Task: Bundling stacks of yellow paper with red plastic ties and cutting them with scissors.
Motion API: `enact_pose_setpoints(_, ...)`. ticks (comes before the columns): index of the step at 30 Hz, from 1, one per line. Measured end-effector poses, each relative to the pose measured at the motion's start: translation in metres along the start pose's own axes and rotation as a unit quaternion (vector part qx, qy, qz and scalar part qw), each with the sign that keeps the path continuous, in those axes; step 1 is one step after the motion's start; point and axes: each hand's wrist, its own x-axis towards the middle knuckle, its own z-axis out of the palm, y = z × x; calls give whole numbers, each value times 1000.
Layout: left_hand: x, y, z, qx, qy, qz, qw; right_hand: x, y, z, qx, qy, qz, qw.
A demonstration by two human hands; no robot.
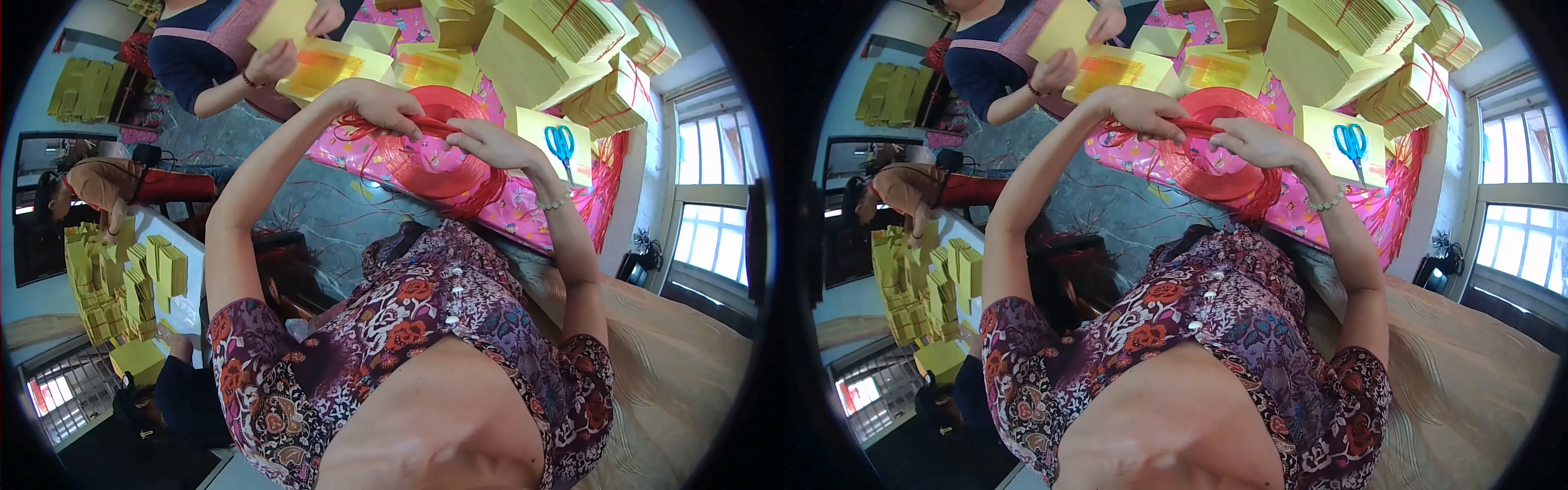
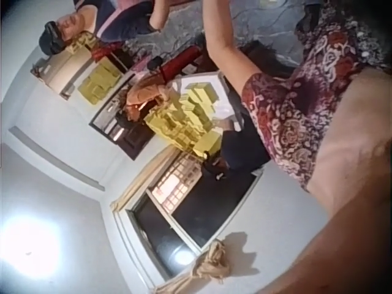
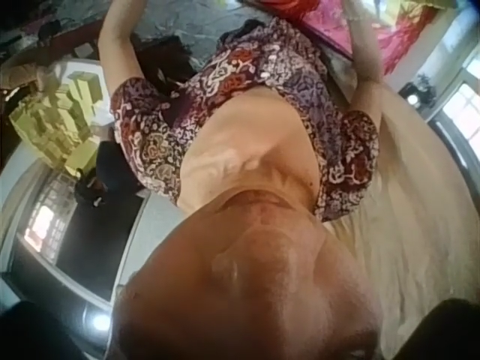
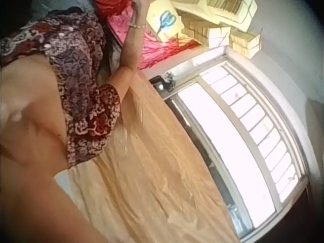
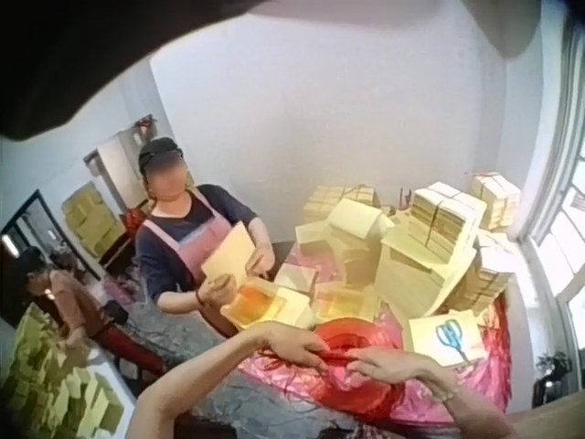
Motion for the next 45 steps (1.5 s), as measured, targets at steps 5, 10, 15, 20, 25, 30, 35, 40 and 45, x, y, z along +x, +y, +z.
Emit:
enact_pose_setpoints(5,-21,-22,-17,-31,28,-45,998,-3,22,2,17,140,5,990)
enact_pose_setpoints(10,-30,12,-38,30,143,-95,985,28,61,18,95,198,-39,975)
enact_pose_setpoints(15,-23,46,-39,6,224,-51,973,64,59,52,263,283,-114,915)
enact_pose_setpoints(20,-19,75,-40,4,220,-57,974,81,43,72,350,233,-177,890)
enact_pose_setpoints(25,-24,62,-50,7,177,-56,983,49,29,61,432,149,-63,887)
enact_pose_setpoints(30,-23,29,-52,9,125,-53,991,-2,25,21,279,117,23,953)
enact_pose_setpoints(35,-19,22,-51,-50,55,-36,997,-20,31,8,353,51,48,933)
enact_pose_setpoints(40,-20,7,-43,-171,202,155,952,-41,22,3,412,164,50,895)
enact_pose_setpoints(45,14,-21,-1,-265,298,259,880,-61,-8,-16,451,354,-41,818)
